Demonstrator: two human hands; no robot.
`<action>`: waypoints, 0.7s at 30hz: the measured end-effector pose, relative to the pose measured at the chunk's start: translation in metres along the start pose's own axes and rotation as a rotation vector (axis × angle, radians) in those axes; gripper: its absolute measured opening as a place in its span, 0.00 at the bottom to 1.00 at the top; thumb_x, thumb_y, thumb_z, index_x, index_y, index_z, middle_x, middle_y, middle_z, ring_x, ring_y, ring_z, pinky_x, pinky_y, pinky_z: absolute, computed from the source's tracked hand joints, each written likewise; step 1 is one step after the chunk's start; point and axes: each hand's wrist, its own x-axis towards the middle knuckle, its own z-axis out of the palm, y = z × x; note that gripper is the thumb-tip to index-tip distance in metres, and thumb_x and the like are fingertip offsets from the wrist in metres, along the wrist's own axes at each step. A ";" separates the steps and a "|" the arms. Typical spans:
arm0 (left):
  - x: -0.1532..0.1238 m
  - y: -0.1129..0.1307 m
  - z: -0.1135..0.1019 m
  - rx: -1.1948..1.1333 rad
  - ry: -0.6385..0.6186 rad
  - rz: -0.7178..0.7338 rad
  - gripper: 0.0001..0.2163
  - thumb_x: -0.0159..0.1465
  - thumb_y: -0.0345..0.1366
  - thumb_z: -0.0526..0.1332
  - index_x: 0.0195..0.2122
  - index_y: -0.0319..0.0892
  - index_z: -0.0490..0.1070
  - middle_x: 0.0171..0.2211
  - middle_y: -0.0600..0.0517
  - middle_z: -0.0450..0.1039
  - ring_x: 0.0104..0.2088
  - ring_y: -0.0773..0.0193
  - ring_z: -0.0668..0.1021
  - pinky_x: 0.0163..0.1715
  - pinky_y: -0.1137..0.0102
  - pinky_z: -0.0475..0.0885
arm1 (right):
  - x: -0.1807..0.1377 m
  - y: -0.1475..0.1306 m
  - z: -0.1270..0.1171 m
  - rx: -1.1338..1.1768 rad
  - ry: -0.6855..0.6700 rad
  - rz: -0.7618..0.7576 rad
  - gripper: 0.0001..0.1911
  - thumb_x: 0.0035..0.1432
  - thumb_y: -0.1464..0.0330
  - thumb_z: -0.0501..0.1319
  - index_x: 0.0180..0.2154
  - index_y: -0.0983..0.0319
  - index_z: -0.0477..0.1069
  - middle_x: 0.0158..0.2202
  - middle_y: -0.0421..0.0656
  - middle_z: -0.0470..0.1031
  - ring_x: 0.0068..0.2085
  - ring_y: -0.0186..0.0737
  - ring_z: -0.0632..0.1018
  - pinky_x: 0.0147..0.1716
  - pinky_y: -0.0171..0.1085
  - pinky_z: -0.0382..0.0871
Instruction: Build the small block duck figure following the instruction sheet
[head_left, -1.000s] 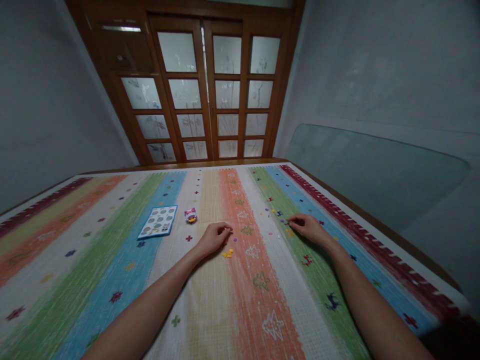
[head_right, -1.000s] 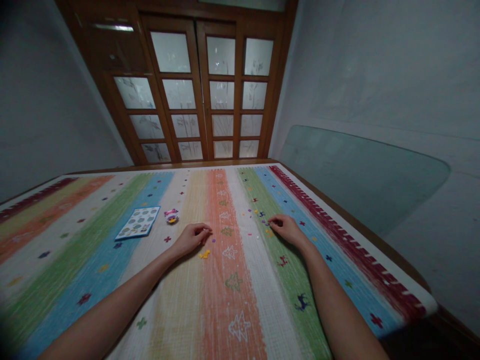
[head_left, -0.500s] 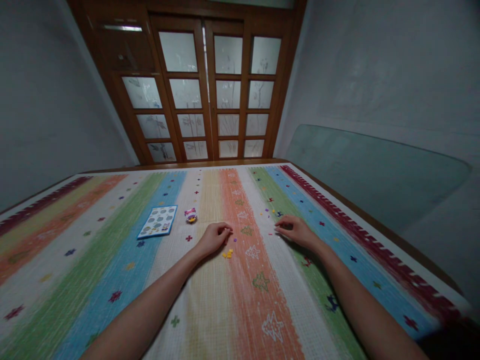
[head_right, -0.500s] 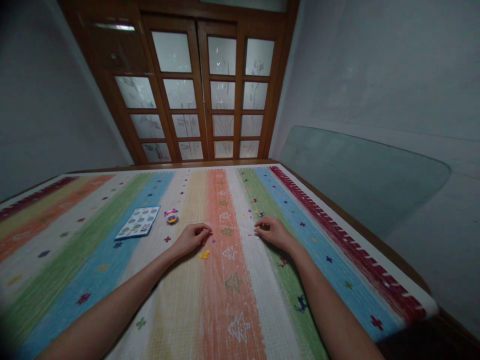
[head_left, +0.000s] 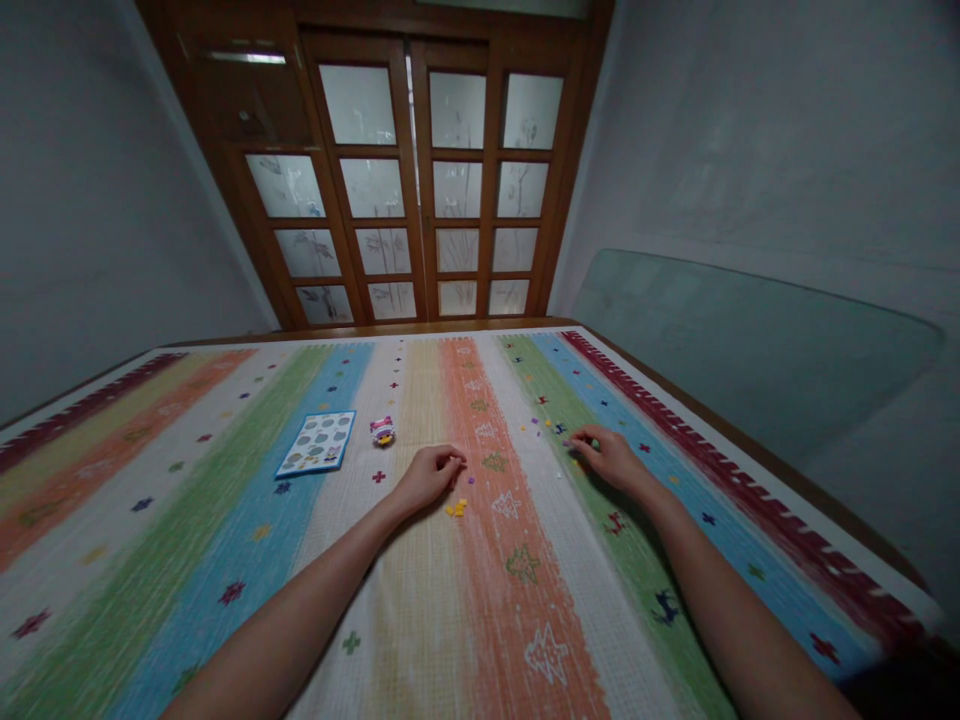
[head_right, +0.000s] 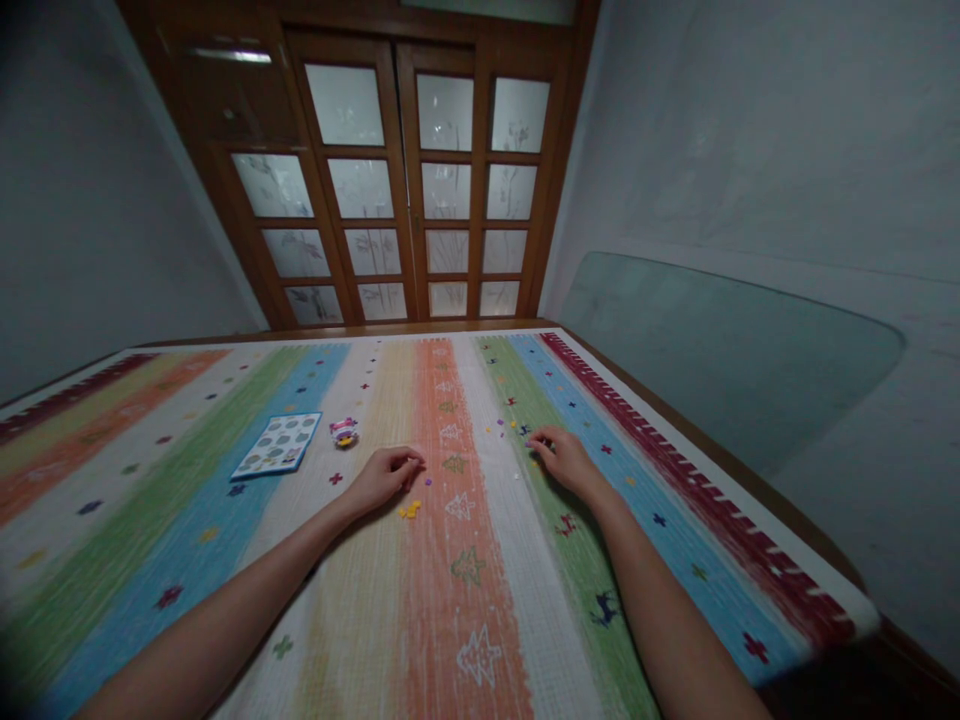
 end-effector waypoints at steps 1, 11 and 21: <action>0.000 0.000 0.000 -0.001 0.000 0.000 0.10 0.57 0.32 0.54 0.28 0.35 0.73 0.15 0.57 0.64 0.18 0.70 0.66 0.22 0.74 0.60 | -0.001 0.005 -0.004 -0.014 0.012 0.027 0.10 0.54 0.67 0.55 0.29 0.62 0.74 0.30 0.45 0.78 0.32 0.41 0.76 0.35 0.37 0.68; 0.000 0.000 0.000 -0.001 0.004 -0.005 0.10 0.57 0.33 0.54 0.28 0.35 0.74 0.15 0.57 0.64 0.18 0.69 0.67 0.23 0.74 0.61 | -0.002 0.018 -0.011 -0.067 -0.016 0.141 0.07 0.50 0.71 0.59 0.26 0.62 0.76 0.28 0.45 0.79 0.31 0.43 0.78 0.32 0.37 0.69; 0.000 -0.001 0.000 0.010 -0.004 -0.006 0.10 0.58 0.32 0.53 0.29 0.35 0.73 0.15 0.57 0.64 0.18 0.70 0.67 0.22 0.75 0.60 | -0.002 0.018 -0.010 -0.065 -0.005 0.145 0.07 0.50 0.69 0.59 0.28 0.62 0.77 0.29 0.45 0.80 0.31 0.42 0.78 0.32 0.37 0.69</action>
